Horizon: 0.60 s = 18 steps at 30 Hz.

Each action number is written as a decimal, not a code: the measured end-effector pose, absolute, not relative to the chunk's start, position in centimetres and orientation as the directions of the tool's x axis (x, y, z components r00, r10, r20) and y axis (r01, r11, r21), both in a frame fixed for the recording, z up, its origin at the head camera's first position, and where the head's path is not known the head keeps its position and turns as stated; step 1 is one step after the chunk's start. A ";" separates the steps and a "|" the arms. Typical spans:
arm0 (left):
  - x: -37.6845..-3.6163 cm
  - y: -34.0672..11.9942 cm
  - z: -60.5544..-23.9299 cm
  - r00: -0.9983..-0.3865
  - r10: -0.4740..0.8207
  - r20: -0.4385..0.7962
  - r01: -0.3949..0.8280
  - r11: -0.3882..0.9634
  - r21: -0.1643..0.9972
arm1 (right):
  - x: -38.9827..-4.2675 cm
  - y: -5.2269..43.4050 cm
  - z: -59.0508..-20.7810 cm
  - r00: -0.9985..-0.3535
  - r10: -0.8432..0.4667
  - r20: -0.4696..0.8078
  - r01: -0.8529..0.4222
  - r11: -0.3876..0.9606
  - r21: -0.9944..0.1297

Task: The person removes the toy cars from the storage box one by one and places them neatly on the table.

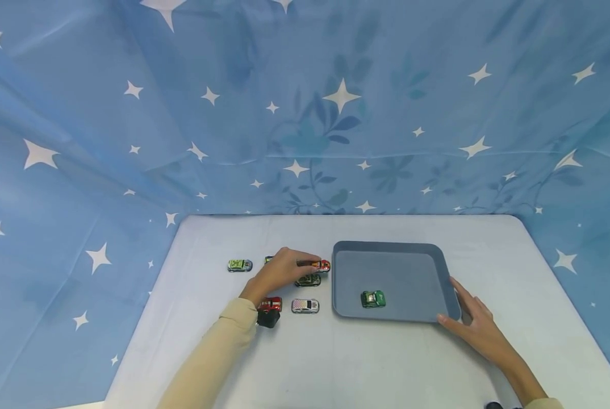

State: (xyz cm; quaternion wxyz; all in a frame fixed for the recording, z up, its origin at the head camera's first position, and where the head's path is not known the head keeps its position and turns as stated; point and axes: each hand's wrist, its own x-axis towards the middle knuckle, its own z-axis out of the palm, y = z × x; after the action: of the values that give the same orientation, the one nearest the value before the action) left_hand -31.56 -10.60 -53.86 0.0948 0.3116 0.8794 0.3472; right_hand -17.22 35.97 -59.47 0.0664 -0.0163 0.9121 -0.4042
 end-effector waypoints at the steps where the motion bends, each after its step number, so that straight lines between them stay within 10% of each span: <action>1: -31.5 -10.9 -53.9 -0.795 0.605 0.045 0.474 0.573 0.669 | -17.2 36.0 -59.5 -0.991 -0.084 -0.107 0.022 0.674 -0.739; 18: -31.0 -16.3 -54.2 -0.828 0.555 0.086 0.467 0.595 0.654 | -17.4 36.2 -59.9 -0.993 -0.092 -0.079 -0.005 0.681 -0.733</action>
State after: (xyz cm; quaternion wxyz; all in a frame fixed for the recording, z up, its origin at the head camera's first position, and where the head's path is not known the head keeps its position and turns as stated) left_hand -30.99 -16.28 -54.25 0.0634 0.2866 0.8909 0.3467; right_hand -17.38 36.19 -59.88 0.0548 -0.0266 0.9150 -0.3988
